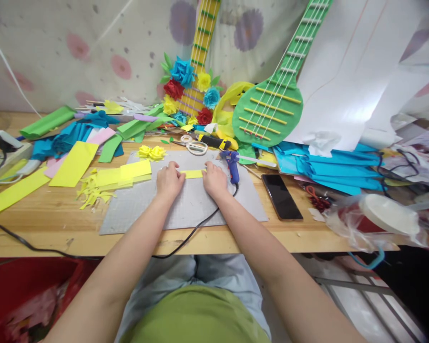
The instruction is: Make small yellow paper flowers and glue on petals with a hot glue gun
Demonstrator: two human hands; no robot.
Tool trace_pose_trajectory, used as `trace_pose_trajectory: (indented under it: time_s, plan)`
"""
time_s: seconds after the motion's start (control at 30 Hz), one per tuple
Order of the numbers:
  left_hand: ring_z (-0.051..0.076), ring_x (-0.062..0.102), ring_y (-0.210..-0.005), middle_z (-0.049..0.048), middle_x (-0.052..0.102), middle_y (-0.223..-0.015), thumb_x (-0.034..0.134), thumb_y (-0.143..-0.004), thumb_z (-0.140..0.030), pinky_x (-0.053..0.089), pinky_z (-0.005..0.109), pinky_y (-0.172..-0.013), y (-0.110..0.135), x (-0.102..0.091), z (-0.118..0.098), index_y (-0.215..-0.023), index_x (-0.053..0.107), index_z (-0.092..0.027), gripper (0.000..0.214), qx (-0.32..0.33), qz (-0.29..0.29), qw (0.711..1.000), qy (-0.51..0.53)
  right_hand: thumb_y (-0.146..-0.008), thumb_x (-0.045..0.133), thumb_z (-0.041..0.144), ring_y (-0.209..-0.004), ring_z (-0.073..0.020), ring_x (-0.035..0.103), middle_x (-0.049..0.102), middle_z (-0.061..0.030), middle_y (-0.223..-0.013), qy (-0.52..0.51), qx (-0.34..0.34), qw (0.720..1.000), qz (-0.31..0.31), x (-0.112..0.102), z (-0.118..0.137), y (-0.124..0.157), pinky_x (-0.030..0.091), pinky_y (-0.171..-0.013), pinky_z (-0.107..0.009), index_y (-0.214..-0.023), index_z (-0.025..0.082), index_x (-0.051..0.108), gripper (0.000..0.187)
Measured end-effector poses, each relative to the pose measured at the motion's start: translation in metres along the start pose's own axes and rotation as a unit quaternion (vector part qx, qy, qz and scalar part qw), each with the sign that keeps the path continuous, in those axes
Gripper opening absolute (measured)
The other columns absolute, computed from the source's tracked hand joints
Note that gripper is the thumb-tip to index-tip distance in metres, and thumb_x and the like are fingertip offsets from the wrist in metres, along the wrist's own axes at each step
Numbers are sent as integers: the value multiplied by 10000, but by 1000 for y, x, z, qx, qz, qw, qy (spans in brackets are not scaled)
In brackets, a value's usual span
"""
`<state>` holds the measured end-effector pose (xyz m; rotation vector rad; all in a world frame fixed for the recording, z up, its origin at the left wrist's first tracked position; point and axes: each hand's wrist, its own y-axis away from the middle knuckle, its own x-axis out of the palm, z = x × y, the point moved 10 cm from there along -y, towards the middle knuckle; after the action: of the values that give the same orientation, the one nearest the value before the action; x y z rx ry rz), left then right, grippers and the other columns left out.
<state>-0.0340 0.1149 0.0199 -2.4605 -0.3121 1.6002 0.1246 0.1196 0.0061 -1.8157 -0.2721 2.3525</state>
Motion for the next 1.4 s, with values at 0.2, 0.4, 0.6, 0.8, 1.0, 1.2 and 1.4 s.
trace_pose_trajectory:
  time_s: [0.2,0.4,0.6,0.8,1.0,1.2,1.4]
  plan:
    - [232,560,-857,26,640,-741,519,-759,-282,370,333,-754,0,0,-2,-973,491,-203,230,-1,3,1000,-21,-869,422,280,-915,-219,542,608,-103,-982,12,2,1000,9,3,0,-2,385,-741,-312,-1122,174,460,277]
    - [237,528,-894,50,616,-776,498,-775,-270,367,345,-777,0,4,-5,-948,533,-220,184,7,21,999,-38,-878,389,270,-926,-221,530,600,-104,-986,16,1,1000,12,3,1,-2,387,-747,-317,-1119,180,467,268]
    - [255,435,-985,87,574,-871,437,-811,-245,356,362,-825,1,6,-14,-840,634,-239,199,62,9,997,-42,-888,345,258,-907,-218,520,591,-94,-965,24,-4,1000,20,2,3,0,383,-733,-318,-1129,220,478,279]
    - [264,395,-1019,93,531,-927,504,-771,-314,331,394,-886,3,3,-13,-844,668,-248,191,46,-8,998,-29,-898,322,274,-892,-220,527,590,-86,-940,34,-9,999,13,3,3,-1,389,-715,-311,-1040,213,523,254]
    - [269,376,-1047,85,515,-967,605,-674,-471,296,400,-928,4,-1,-15,-815,648,-231,281,32,-34,999,-19,-844,409,468,-907,-243,515,573,-111,-956,27,-9,1000,-4,-2,7,2,398,-722,-328,-1038,175,516,367]
    - [275,375,-1055,90,506,-985,612,-665,-465,286,407,-932,5,-1,-14,-818,637,-230,282,25,-34,999,-19,-825,450,441,-922,-246,499,550,-118,-968,40,-16,999,-8,-4,11,5,400,-732,-327,-1038,164,518,355]
    - [272,386,-1043,86,516,-973,598,-680,-417,300,403,-924,6,-1,-13,-817,644,-236,232,19,-37,999,-22,-872,314,163,-903,-217,503,537,-119,-977,45,16,999,7,-2,-1,3,390,-719,-309,-1060,179,521,280]
